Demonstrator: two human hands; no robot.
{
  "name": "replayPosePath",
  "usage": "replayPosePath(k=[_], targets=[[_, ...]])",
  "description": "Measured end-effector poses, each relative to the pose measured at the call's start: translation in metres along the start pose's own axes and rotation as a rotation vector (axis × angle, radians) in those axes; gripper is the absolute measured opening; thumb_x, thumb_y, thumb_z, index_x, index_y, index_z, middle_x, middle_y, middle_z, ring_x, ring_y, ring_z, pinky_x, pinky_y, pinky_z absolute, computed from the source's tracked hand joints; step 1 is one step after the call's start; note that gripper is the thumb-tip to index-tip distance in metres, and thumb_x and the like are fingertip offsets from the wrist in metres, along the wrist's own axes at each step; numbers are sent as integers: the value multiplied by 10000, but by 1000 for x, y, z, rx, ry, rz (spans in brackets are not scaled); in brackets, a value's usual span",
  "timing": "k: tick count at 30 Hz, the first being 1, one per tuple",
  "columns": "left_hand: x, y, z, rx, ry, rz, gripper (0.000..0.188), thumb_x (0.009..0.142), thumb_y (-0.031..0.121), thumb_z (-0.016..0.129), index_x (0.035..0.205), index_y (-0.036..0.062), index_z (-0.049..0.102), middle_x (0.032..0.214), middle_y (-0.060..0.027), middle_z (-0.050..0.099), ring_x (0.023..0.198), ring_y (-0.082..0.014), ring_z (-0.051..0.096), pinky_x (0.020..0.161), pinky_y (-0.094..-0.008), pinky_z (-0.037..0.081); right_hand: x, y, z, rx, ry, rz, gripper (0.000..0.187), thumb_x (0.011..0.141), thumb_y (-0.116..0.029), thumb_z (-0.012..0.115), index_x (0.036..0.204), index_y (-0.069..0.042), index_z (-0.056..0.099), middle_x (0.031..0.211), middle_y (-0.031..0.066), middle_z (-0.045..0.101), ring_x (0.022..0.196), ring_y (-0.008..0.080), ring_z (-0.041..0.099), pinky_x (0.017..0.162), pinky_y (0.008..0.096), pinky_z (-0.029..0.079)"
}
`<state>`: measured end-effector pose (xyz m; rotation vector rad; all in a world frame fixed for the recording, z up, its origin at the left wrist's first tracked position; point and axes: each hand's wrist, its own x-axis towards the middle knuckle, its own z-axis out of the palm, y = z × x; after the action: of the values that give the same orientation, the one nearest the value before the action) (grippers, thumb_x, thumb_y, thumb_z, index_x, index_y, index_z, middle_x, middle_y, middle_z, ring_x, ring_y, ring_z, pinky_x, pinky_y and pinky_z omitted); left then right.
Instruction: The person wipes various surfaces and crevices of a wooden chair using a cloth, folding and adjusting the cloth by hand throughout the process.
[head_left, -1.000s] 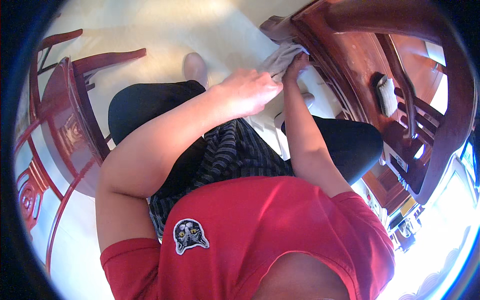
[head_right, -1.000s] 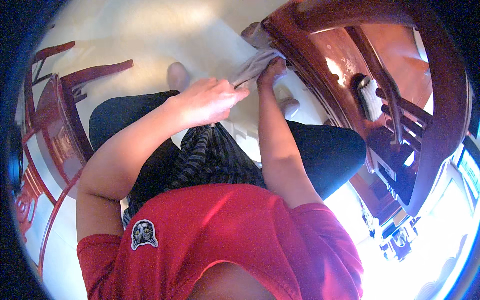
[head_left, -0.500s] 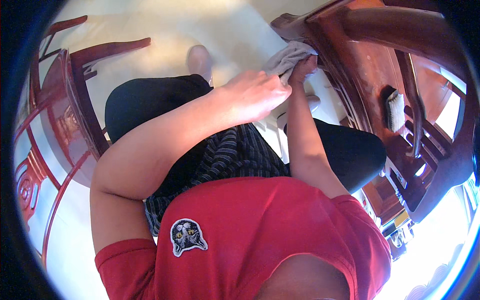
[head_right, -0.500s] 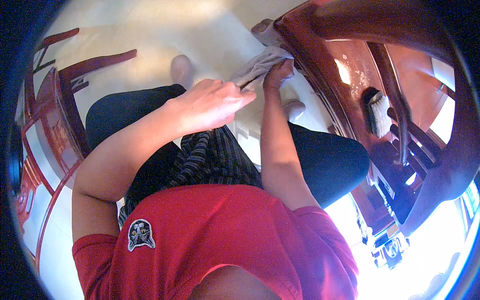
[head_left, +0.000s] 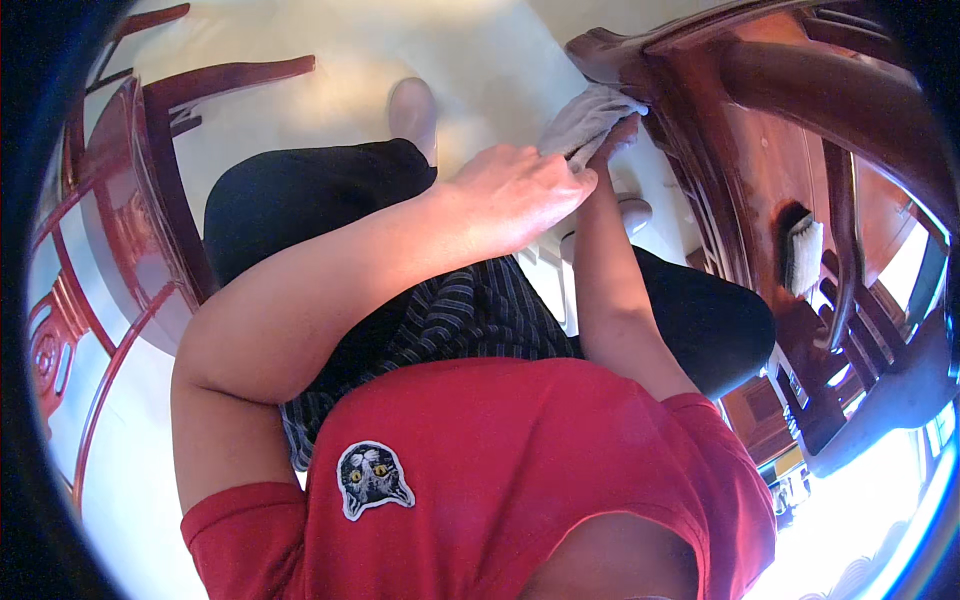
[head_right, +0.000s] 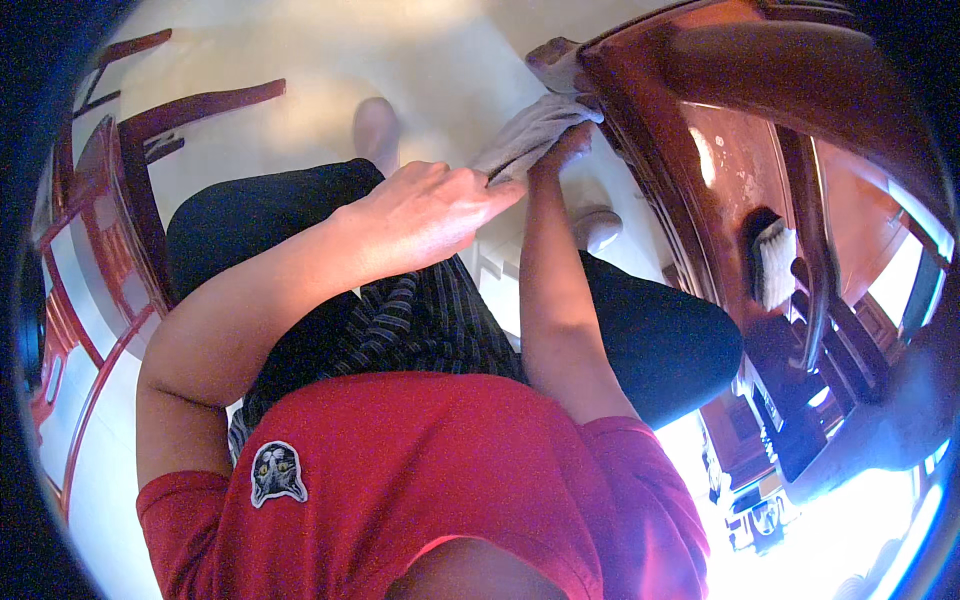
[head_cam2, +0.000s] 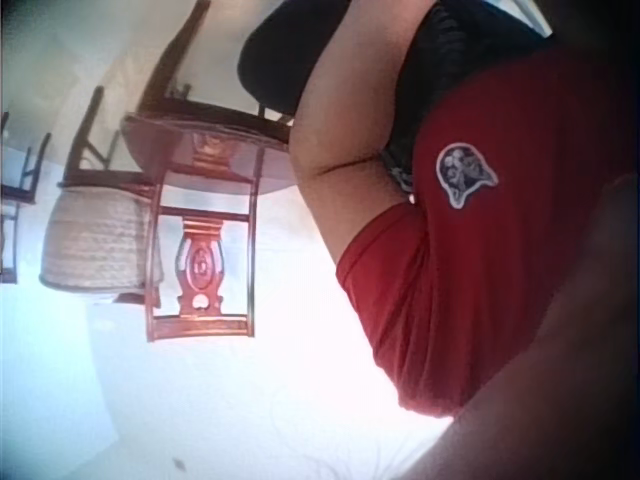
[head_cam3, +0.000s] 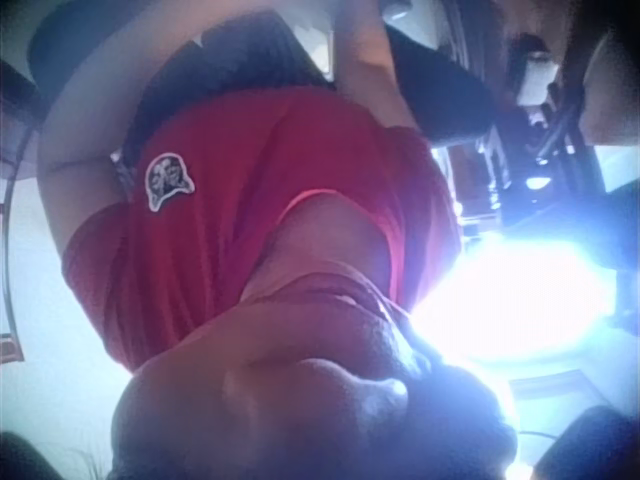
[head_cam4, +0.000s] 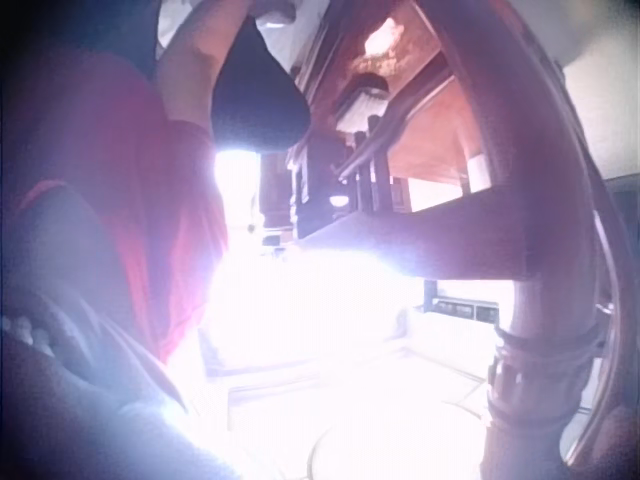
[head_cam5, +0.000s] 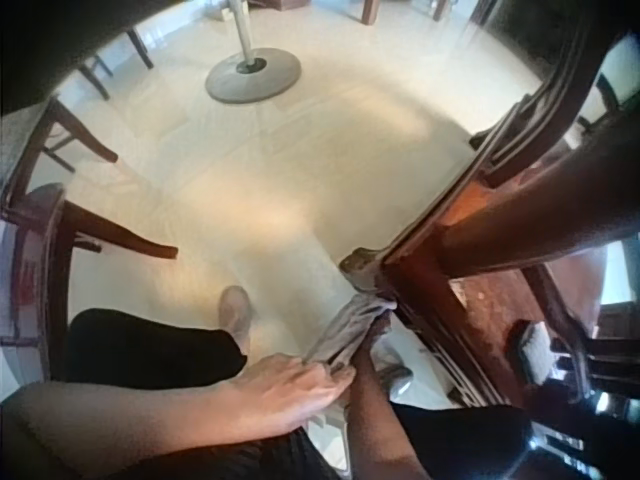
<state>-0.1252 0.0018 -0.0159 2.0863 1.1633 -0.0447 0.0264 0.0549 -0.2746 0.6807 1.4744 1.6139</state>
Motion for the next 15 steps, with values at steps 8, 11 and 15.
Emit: replayPosePath(k=[8, 11, 15], targets=[[36, -16, 15, -147, 55, -191, 283, 780, 18, 496, 1062, 5, 514, 790, -222, 615, 752, -388, 631, 633, -467, 516, 15, -97, 32, 1526, -786, 287, 103, 806, -195, 583, 838, -112, 636, 830, -5, 626, 720, 116, 630, 525, 286, 499], [14, -43, 27, -33, -46, -260, 234, 787, 37, 497, 1013, 2, 548, 806, -238, 618, 782, -386, 631, 665, -464, 513, 32, -53, -17, 1423, -548, -100, 144, 800, -205, 598, 871, -104, 671, 865, 20, 652, 724, 126, 643, 527, 362, 522], [56, -31, 25, 10, -119, -254, 202, 778, 59, 510, 959, 15, 588, 853, -220, 622, 839, -372, 627, 705, -443, 513, 23, -126, 47, 1528, -653, -245, 201, 816, -198, 589, 970, -99, 671, 944, 48, 662, 783, 153, 648, 560, 422, 535]])
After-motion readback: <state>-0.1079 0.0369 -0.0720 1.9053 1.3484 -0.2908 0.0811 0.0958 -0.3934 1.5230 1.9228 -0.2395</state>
